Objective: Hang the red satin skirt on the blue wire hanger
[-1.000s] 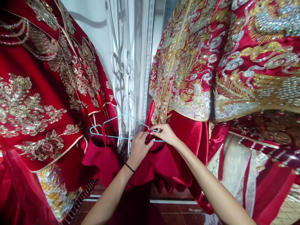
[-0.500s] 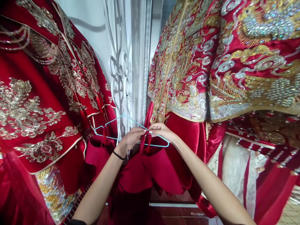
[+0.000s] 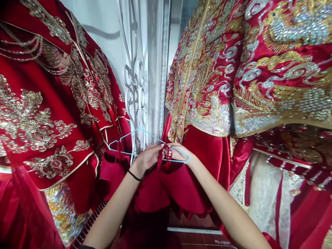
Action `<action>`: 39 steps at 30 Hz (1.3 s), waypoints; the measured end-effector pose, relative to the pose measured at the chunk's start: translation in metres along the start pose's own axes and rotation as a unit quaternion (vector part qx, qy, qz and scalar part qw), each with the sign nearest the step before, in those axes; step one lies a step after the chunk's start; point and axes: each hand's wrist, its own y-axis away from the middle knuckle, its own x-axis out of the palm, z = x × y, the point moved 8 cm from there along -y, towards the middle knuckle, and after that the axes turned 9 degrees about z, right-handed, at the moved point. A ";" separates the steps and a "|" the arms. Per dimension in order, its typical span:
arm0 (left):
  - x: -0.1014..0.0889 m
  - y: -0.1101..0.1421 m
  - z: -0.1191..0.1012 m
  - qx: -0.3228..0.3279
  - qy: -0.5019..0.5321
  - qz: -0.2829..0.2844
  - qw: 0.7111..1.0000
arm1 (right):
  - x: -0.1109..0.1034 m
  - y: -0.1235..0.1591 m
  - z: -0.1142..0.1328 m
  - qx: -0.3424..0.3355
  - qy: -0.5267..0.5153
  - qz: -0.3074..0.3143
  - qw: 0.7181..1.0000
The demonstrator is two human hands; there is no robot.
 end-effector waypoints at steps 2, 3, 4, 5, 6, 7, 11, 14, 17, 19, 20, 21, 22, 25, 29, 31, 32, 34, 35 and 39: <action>0.001 0.000 0.003 0.013 -0.003 0.011 1.000 | 0.004 -0.005 -0.003 0.031 -0.031 -0.003 0.999; 0.001 0.000 0.004 0.019 -0.005 0.018 1.000 | 0.005 -0.007 -0.004 0.044 -0.038 -0.003 0.998; 0.001 0.000 0.005 0.026 -0.009 0.026 0.999 | 0.006 -0.009 -0.004 0.054 -0.037 -0.002 0.998; 0.001 0.000 0.006 0.036 -0.018 0.033 0.999 | 0.007 -0.010 -0.004 0.057 -0.026 -0.005 0.998; 0.001 0.000 0.006 0.047 -0.031 0.038 0.998 | 0.006 -0.010 -0.002 0.051 -0.008 -0.014 0.999; 0.002 -0.001 0.007 0.060 -0.046 0.041 0.996 | 0.004 -0.010 -0.001 0.041 0.015 -0.027 0.999; 0.004 -0.006 0.012 0.119 -0.111 0.030 0.986 | -0.003 -0.010 0.001 -0.009 0.100 -0.079 0.992; 0.001 0.001 0.009 0.146 -0.234 0.025 0.961 | -0.009 -0.013 -0.010 0.005 0.124 -0.087 0.988; -0.035 0.034 -0.020 0.181 -0.413 -0.061 0.890 | -0.023 -0.013 -0.007 0.008 0.163 -0.086 0.983; -0.079 0.073 -0.057 0.220 -0.498 -0.187 0.818 | -0.035 -0.007 0.010 -0.012 0.215 -0.109 0.971; -0.101 0.092 -0.074 0.229 -0.537 -0.238 0.776 | -0.040 -0.002 0.021 -0.023 0.240 -0.131 0.962; -0.124 0.109 -0.089 0.220 -0.565 -0.297 0.738 | -0.043 0.003 0.032 -0.037 0.264 -0.163 0.950; -0.145 0.123 -0.100 0.196 -0.594 -0.343 0.701 | -0.042 0.009 0.044 -0.057 0.295 -0.206 0.931; -0.172 0.135 -0.107 0.130 -0.651 -0.361 0.655 | -0.003 0.026 0.081 -0.175 0.445 -0.347 0.807; -0.144 0.129 -0.097 0.141 -0.696 -0.396 0.582 | 0.119 -0.009 0.088 -0.343 0.623 -0.243 0.660; -0.124 0.128 -0.097 0.145 -0.717 -0.439 0.521 | 0.171 -0.048 0.074 -0.357 0.693 -0.082 0.621; -0.118 0.126 -0.098 0.138 -0.724 -0.447 0.507 | 0.189 -0.067 0.064 -0.343 0.721 0.001 0.602; -0.117 0.123 -0.101 0.113 -0.722 -0.442 0.520 | 0.208 -0.103 0.044 -0.283 0.756 0.135 0.575; -0.120 0.122 -0.103 0.102 -0.714 -0.436 0.538 | 0.210 -0.117 0.037 -0.248 0.760 0.180 0.574; -0.139 0.121 -0.119 0.125 -0.642 -0.396 0.645 | 0.192 -0.159 0.035 -0.146 0.730 0.200 0.637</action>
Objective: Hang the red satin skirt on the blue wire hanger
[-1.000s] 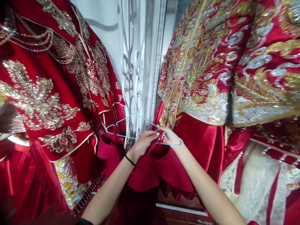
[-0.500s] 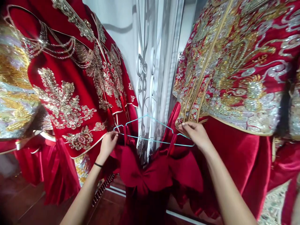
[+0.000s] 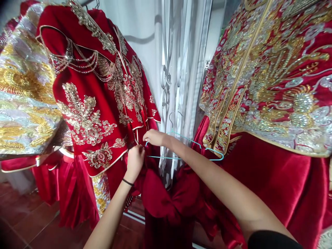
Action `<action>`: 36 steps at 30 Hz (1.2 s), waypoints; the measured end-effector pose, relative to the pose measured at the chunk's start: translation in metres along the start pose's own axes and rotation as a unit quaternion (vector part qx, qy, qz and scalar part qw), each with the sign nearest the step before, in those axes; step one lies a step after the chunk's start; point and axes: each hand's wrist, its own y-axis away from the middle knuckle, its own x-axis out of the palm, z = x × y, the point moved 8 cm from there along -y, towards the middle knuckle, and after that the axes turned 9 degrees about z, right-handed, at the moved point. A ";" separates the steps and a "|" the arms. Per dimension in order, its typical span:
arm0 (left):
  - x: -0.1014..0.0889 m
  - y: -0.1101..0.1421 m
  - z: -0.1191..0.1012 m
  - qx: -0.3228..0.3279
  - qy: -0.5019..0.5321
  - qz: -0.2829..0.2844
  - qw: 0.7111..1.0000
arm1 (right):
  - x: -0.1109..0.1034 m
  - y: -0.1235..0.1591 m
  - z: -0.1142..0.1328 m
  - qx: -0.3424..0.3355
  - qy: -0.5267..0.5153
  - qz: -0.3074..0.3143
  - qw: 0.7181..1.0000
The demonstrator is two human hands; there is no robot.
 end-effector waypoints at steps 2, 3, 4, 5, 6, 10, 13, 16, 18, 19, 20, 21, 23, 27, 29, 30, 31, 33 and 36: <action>0.003 -0.013 0.009 -0.006 0.129 0.059 0.990 | -0.002 -0.006 -0.019 0.053 -0.056 0.016 0.997; 0.006 -0.020 0.013 -0.016 0.190 0.095 0.977 | 0.001 -0.008 -0.027 0.080 -0.099 0.045 0.991; 0.008 -0.026 0.017 -0.029 0.237 0.129 0.963 | 0.006 -0.010 -0.034 0.104 -0.151 0.083 0.980; 0.010 -0.032 0.019 -0.041 0.268 0.157 0.950 | 0.011 -0.011 -0.038 0.125 -0.205 0.127 0.962; 0.010 -0.036 0.022 -0.050 0.283 0.174 0.942 | 0.017 -0.013 -0.040 0.140 -0.258 0.170 0.941; 0.007 -0.044 0.029 -0.076 0.354 0.211 0.908 | 0.030 -0.021 -0.041 0.154 -0.380 0.286 0.866; 0.008 -0.039 0.030 -0.094 0.448 0.236 0.857 | 0.036 -0.026 -0.042 0.141 -0.407 0.327 0.841; 0.007 -0.033 0.029 -0.099 0.494 0.229 0.833 | 0.040 -0.030 -0.043 0.133 -0.408 0.330 0.841; 0.008 -0.029 0.030 -0.108 0.514 0.220 0.822 | 0.041 -0.032 -0.041 0.127 -0.407 0.321 0.845; 0.009 -0.027 0.031 -0.114 0.524 0.216 0.816 | 0.040 -0.033 -0.040 0.124 -0.404 0.313 0.851; 0.010 -0.025 0.032 -0.117 0.534 0.214 0.809 | 0.040 -0.034 -0.040 0.122 -0.395 0.307 0.857; 0.011 -0.023 0.032 -0.118 0.544 0.213 0.803 | 0.039 -0.034 -0.039 0.122 -0.384 0.303 0.864; 0.014 -0.018 0.033 -0.117 0.559 0.212 0.794 | 0.039 -0.032 -0.037 0.127 -0.363 0.302 0.872; 0.016 -0.007 0.031 -0.102 0.569 0.207 0.789 | 0.043 -0.021 -0.023 0.104 -0.395 0.350 0.843; 0.016 -0.002 0.027 -0.079 0.570 0.212 0.790 | 0.048 -0.015 -0.016 0.099 -0.410 0.384 0.821; 0.017 0.001 0.025 -0.069 0.570 0.215 0.790 | 0.050 -0.013 -0.015 0.105 -0.408 0.397 0.815; 0.018 0.004 0.024 -0.062 0.572 0.217 0.788 | 0.052 -0.011 -0.016 0.112 -0.401 0.405 0.814; 0.020 0.008 0.024 -0.062 0.581 0.211 0.783 | 0.055 -0.010 -0.018 0.124 -0.381 0.408 0.821; 0.023 0.010 0.027 -0.072 0.592 0.199 0.778 | 0.052 -0.013 -0.020 0.118 -0.355 0.384 0.844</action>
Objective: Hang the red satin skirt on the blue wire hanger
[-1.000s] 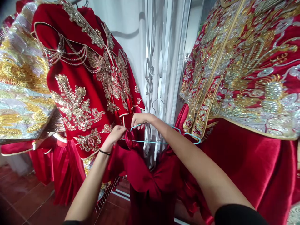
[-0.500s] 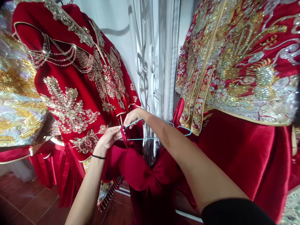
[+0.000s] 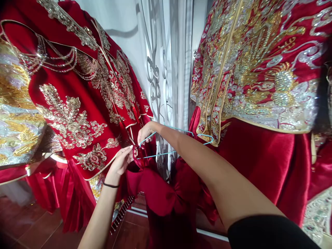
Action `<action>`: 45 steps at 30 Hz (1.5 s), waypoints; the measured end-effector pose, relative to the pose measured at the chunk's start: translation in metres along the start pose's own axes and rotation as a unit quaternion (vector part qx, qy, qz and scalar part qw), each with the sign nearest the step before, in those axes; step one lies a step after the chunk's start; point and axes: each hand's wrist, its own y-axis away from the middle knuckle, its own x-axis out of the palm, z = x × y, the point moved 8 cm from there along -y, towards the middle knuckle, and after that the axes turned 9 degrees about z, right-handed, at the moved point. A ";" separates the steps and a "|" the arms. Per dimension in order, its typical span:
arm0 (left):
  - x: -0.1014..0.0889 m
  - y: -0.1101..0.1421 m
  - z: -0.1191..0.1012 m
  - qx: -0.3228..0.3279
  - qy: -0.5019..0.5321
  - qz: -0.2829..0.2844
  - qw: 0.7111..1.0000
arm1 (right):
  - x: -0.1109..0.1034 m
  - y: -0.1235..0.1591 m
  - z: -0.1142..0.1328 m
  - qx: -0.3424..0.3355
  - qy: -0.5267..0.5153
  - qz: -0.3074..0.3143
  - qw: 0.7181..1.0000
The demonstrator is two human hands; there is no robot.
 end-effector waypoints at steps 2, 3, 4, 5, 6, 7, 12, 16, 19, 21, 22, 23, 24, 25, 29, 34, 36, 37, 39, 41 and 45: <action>0.000 0.000 0.001 -0.005 0.002 0.003 1.000 | -0.003 0.001 0.003 -0.015 0.015 -0.021 1.000; 0.001 0.000 0.001 -0.010 0.002 0.007 1.000 | -0.003 0.001 0.004 -0.017 0.018 -0.028 0.999; 0.001 0.000 0.001 -0.016 0.002 0.011 1.000 | -0.004 0.001 0.004 -0.012 0.019 -0.033 0.999; 0.001 0.001 0.001 -0.023 0.002 0.010 1.000 | -0.003 0.000 0.002 0.001 0.017 -0.037 0.999; 0.000 0.002 0.002 -0.030 0.001 0.005 1.000 | -0.003 -0.001 0.000 0.019 0.014 -0.038 0.999; 0.000 0.003 0.004 -0.036 -0.001 -0.001 0.999 | -0.002 -0.003 -0.002 0.041 0.010 -0.036 0.998; 0.000 0.012 0.025 -0.059 -0.034 -0.022 0.997 | 0.012 -0.013 -0.014 0.138 0.003 0.029 0.990; 0.010 0.025 0.045 -0.057 -0.206 0.020 0.977 | 0.018 -0.012 -0.024 0.180 0.013 0.064 0.981; 0.014 0.042 0.050 -0.030 -0.397 0.008 0.917 | 0.016 -0.009 -0.019 0.130 0.015 0.035 0.991; 0.009 0.053 0.050 -0.031 -0.485 -0.041 0.873 | 0.016 -0.006 -0.015 0.101 0.015 0.012 0.995; 0.007 0.057 0.049 -0.030 -0.504 -0.057 0.861 | 0.015 -0.005 -0.013 0.095 0.026 -0.002 0.995; 0.006 0.059 0.048 -0.023 -0.505 -0.063 0.860 | 0.013 -0.004 -0.011 0.090 0.049 -0.024 0.994; 0.006 0.059 0.048 -0.013 -0.490 -0.051 0.870 | 0.009 -0.002 -0.007 0.083 0.082 -0.054 0.992; 0.007 0.058 0.049 -0.002 -0.462 -0.026 0.887 | 0.005 0.000 -0.002 0.073 0.115 -0.086 0.987; 0.008 0.051 0.051 0.033 -0.338 0.076 0.937 | -0.012 0.031 0.037 0.007 0.288 -0.344 0.894; -0.026 0.060 0.041 0.068 -0.418 -0.027 0.905 | 0.055 0.109 0.052 -0.104 0.360 -0.637 0.674; -0.044 0.071 0.031 0.095 -0.439 -0.122 0.885 | 0.097 0.136 0.017 -0.094 0.306 -0.727 0.608; -0.053 0.076 0.027 0.103 -0.442 -0.174 0.874 | 0.117 0.147 -0.007 -0.076 0.271 -0.766 0.578; -0.067 0.082 0.023 0.080 -0.443 -0.260 0.854 | 0.150 0.163 -0.064 -0.006 0.178 -0.829 0.530; -0.074 0.075 0.027 0.012 -0.449 -0.274 0.850 | 0.168 0.168 -0.108 0.039 0.101 -0.853 0.511; -0.066 0.046 0.023 -0.073 -0.523 -0.202 0.825 | 0.162 0.148 -0.100 -0.008 0.100 -0.812 0.574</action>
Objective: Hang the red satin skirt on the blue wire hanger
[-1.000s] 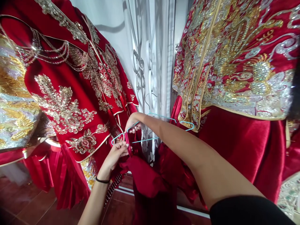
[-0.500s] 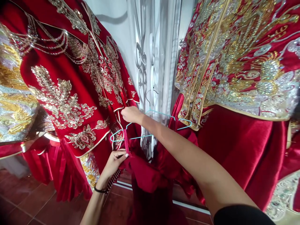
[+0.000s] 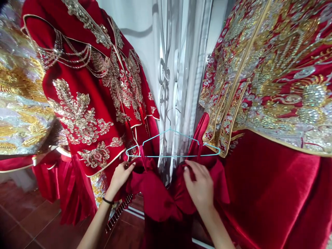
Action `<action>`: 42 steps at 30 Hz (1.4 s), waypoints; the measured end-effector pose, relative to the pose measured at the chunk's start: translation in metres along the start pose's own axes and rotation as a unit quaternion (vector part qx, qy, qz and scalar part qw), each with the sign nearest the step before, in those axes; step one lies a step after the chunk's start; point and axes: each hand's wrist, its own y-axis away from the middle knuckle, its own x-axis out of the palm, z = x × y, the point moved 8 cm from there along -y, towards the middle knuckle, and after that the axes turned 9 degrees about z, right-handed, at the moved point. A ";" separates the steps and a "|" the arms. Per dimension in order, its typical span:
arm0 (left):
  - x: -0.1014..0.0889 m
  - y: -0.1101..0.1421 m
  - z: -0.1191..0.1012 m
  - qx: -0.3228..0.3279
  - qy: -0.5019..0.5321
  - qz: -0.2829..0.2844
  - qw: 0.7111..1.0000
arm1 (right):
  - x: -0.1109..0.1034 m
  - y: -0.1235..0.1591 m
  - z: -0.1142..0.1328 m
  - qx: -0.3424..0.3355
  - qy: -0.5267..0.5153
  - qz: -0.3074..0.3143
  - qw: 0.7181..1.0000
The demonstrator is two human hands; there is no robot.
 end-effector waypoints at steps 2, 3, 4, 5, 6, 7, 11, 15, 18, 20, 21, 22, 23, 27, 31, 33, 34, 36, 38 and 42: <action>-0.007 -0.009 -0.013 0.015 -0.067 0.015 0.998 | 0.022 -0.012 0.035 -0.069 -0.037 0.067 0.995; -0.013 -0.012 -0.019 0.023 -0.095 0.018 0.995 | 0.035 -0.019 0.052 -0.095 -0.056 0.096 0.989; -0.021 -0.014 -0.024 0.029 -0.118 0.018 0.992 | 0.048 -0.025 0.065 -0.109 -0.074 0.118 0.984; -0.029 -0.016 -0.029 0.034 -0.136 0.016 0.990 | 0.061 -0.032 0.073 -0.112 -0.086 0.134 0.981; -0.038 -0.018 -0.033 0.036 -0.152 0.012 0.988 | 0.075 -0.038 0.078 -0.106 -0.092 0.151 0.979; -0.047 -0.020 -0.037 0.037 -0.168 0.008 0.985 | 0.090 -0.042 0.079 -0.097 -0.093 0.173 0.976; -0.076 -0.030 -0.047 0.020 -0.248 -0.029 0.968 | 0.131 -0.047 0.064 -0.053 -0.105 0.233 0.965; -0.090 -0.038 -0.058 -0.006 -0.301 -0.066 0.951 | 0.132 -0.042 0.047 -0.016 -0.142 0.210 0.967; -0.083 -0.037 -0.084 0.036 -0.311 -0.067 0.947 | 0.130 -0.040 0.051 -0.017 -0.171 0.214 0.962; -0.074 -0.033 -0.108 0.076 -0.311 -0.063 0.945 | 0.130 -0.040 0.056 -0.017 -0.188 0.222 0.957; -0.069 -0.031 -0.120 0.095 -0.313 -0.059 0.943 | 0.130 -0.040 0.058 -0.015 -0.191 0.223 0.956; -0.064 -0.029 -0.131 0.113 -0.314 -0.057 0.941 | 0.130 -0.040 0.060 -0.014 -0.191 0.223 0.956; -0.061 -0.028 -0.139 0.126 -0.315 -0.054 0.939 | 0.130 -0.040 0.061 -0.012 -0.185 0.222 0.957; -0.045 -0.032 -0.144 0.167 -0.240 0.006 0.956 | 0.137 -0.040 0.061 -0.007 -0.146 0.219 0.965; -0.023 -0.030 -0.140 0.264 -0.123 0.027 0.956 | 0.122 -0.038 0.060 -0.042 -0.172 0.179 0.968; -0.012 -0.029 -0.136 0.271 -0.145 0.010 0.952 | 0.091 -0.034 0.050 -0.051 -0.162 0.117 0.979; -0.006 -0.030 -0.133 0.261 -0.164 0.005 0.951 | 0.069 -0.031 0.037 -0.028 -0.131 0.068 0.989; -0.001 -0.032 -0.129 0.250 -0.182 -0.001 0.951 | 0.018 -0.022 -0.003 0.092 -0.020 -0.036 0.995; -0.001 -0.035 -0.129 0.270 -0.174 0.008 0.947 | -0.022 -0.007 -0.054 0.275 0.103 -0.062 0.954; -0.009 -0.044 -0.130 0.324 -0.150 0.057 0.932 | -0.024 -0.002 -0.122 0.401 0.165 0.150 0.889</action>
